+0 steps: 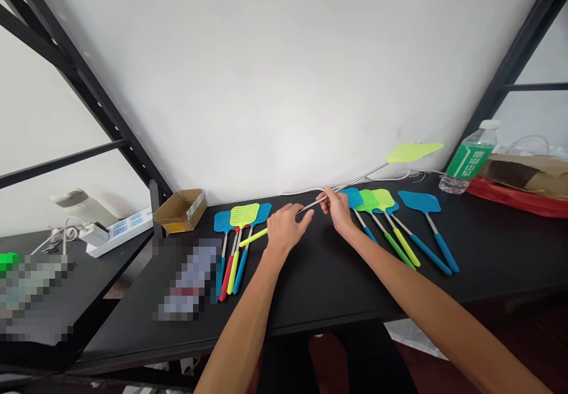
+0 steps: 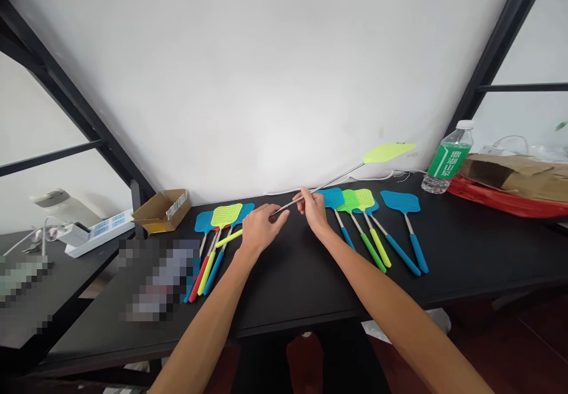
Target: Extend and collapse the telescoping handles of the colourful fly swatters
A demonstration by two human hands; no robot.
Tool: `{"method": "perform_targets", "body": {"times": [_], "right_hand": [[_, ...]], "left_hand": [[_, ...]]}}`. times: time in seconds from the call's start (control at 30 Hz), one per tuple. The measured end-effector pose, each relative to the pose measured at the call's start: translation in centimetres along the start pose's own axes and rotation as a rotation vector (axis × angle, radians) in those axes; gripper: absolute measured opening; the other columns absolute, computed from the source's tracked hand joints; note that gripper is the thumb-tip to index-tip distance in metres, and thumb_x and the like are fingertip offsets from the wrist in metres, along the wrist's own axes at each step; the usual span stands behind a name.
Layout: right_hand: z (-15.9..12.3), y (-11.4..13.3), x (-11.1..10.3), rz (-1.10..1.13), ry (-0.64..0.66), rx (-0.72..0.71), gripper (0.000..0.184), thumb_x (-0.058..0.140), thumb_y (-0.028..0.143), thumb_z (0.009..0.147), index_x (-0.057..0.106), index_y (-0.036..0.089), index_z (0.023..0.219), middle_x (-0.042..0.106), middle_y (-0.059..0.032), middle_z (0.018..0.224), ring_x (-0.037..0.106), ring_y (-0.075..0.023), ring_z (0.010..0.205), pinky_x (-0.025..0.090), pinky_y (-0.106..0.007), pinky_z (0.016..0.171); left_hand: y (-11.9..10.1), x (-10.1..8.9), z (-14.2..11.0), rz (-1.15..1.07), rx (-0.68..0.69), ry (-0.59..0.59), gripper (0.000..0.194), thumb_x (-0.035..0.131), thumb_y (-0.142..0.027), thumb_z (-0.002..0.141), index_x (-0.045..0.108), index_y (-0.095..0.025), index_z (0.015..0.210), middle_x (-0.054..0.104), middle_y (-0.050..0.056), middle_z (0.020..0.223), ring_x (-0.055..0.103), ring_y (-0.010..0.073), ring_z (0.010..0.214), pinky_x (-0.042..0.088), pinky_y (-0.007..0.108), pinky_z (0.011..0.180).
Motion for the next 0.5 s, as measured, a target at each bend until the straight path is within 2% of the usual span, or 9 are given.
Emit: {"method": "perform_targets", "body": {"times": [0.3,0.5], "right_hand": [[-0.71,0.78,0.77,-0.14,0.056,-0.054,0.048,0.053,0.053,0.092,0.064,0.017,0.061,0.052,-0.0001,0.045,0.046,-0.0119,0.043,0.036,-0.026,0.045],[-0.74,0.61,0.86,-0.146,0.063,-0.038,0.051,0.052,0.054,0.092,0.064,0.017,0.059,0.052,-0.0006,0.045,0.046,-0.0119,0.042,0.037,-0.026,0.045]], "left_hand": [[0.61,-0.69,0.11,0.025,-0.023,-0.039,0.047,0.045,-0.06,0.096,0.073,-0.024,0.084,0.067,0.002,0.081,0.059,0.0151,0.071,0.026,0.028,0.057],[0.23,-0.69,0.02,0.036,0.003,-0.042,0.046,0.042,-0.056,0.099,0.075,-0.026,0.088,0.067,0.002,0.084,0.059,0.0145,0.071,0.025,0.029,0.055]]}}
Point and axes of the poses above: each hand's wrist, its own z-axis towards the middle knuckle, its own x-axis out of the palm, y = z × x, the point moved 7 cm from there along z, towards the middle knuckle
